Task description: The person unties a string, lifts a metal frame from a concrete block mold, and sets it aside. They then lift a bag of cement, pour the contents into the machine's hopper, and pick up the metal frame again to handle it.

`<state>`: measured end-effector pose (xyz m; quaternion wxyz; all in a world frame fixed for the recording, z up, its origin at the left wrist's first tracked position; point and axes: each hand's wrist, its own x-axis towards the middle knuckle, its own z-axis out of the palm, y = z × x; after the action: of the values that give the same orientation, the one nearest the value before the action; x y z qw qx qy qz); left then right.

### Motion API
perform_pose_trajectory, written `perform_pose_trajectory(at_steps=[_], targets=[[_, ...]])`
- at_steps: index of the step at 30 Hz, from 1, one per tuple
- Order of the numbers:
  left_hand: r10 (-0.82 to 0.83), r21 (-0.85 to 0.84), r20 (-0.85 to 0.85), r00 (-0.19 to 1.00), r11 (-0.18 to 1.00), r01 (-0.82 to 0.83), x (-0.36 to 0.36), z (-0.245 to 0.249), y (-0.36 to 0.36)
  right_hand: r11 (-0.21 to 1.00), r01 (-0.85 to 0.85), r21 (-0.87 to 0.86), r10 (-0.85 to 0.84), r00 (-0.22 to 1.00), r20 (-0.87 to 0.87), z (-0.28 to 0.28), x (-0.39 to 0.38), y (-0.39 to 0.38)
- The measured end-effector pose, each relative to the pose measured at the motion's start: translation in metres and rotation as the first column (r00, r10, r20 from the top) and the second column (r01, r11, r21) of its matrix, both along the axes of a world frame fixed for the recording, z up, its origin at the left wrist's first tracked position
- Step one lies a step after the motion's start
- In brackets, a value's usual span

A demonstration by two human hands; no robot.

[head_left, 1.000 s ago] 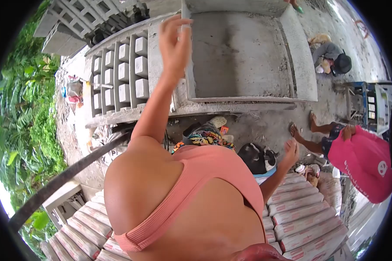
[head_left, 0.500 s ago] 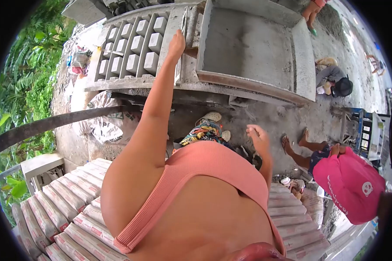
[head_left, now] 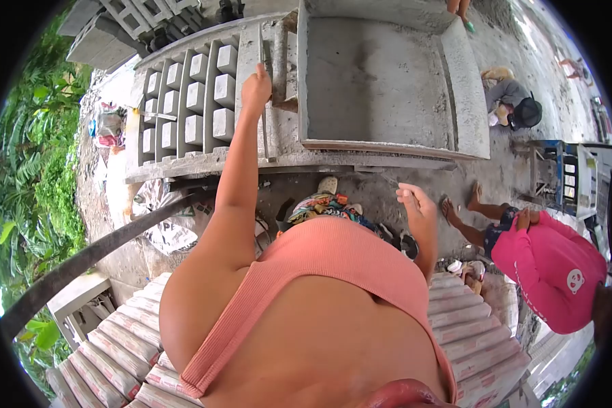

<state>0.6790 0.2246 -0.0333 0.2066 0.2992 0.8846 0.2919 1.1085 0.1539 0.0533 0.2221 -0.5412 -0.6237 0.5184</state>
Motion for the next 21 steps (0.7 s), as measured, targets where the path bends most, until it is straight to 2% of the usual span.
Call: perform_pose_trajectory(at_steps=[1,3,5,7,9,10,11,13,14,15,17,19,21], targets=[[0.03,-0.011,0.123,0.992,1.0,-0.029,0.001,0.012,-0.007,1.0,0.008,-0.005,-0.008,1.0,0.005,0.004,-0.005,0.002],[0.028,0.08,0.196,0.98,0.996,-0.045,-0.004,0.02,-0.021,0.983,-0.067,0.172,0.068,0.998,0.0,0.018,-0.013,0.008],[0.082,0.234,0.222,0.972,0.963,-0.135,0.001,0.041,-0.041,0.975,-0.044,0.218,0.057,0.997,-0.053,0.041,-0.022,0.013],[0.17,0.365,0.293,0.941,0.89,-0.274,0.018,0.085,-0.052,0.963,-0.026,0.268,0.056,0.993,-0.102,0.054,-0.029,0.016],[0.104,0.436,0.456,0.884,0.84,-0.324,0.032,0.132,-0.068,0.945,-0.115,0.306,0.19,0.955,-0.227,0.06,-0.036,0.02],[0.03,0.505,0.446,0.894,0.817,-0.279,0.039,0.15,-0.076,0.963,-0.136,0.232,0.207,0.925,-0.318,0.064,-0.042,0.02],[-0.04,0.57,0.433,0.901,0.786,-0.239,0.047,0.166,-0.084,0.964,-0.133,0.231,0.203,0.929,-0.309,0.064,-0.049,0.023],[-0.271,0.707,0.465,0.843,0.687,-0.168,0.062,0.191,-0.094,0.898,-0.357,0.256,0.431,0.832,-0.349,0.064,-0.066,0.031],[-0.339,0.744,0.506,0.793,0.637,-0.202,0.071,0.197,-0.094,0.866,-0.384,0.319,0.478,0.822,-0.309,0.068,-0.078,0.032],[-0.336,0.742,0.513,0.79,0.636,-0.212,0.084,0.198,-0.091,0.828,-0.412,0.381,0.524,0.809,-0.266,0.073,-0.091,0.031],[-0.547,0.843,0.507,0.666,0.474,-0.253,0.113,0.2,-0.08,0.784,-0.435,0.443,0.569,0.788,-0.234,0.077,-0.111,0.024],[-0.571,0.826,0.551,0.608,0.478,-0.3,0.136,0.207,-0.066,0.732,-0.458,0.505,0.617,0.759,-0.206,0.076,-0.122,0.021],[-0.606,0.797,0.602,0.521,0.498,-0.342,0.147,0.207,-0.052,0.618,-0.451,0.644,0.671,0.729,-0.134,0.071,-0.126,0.021]])
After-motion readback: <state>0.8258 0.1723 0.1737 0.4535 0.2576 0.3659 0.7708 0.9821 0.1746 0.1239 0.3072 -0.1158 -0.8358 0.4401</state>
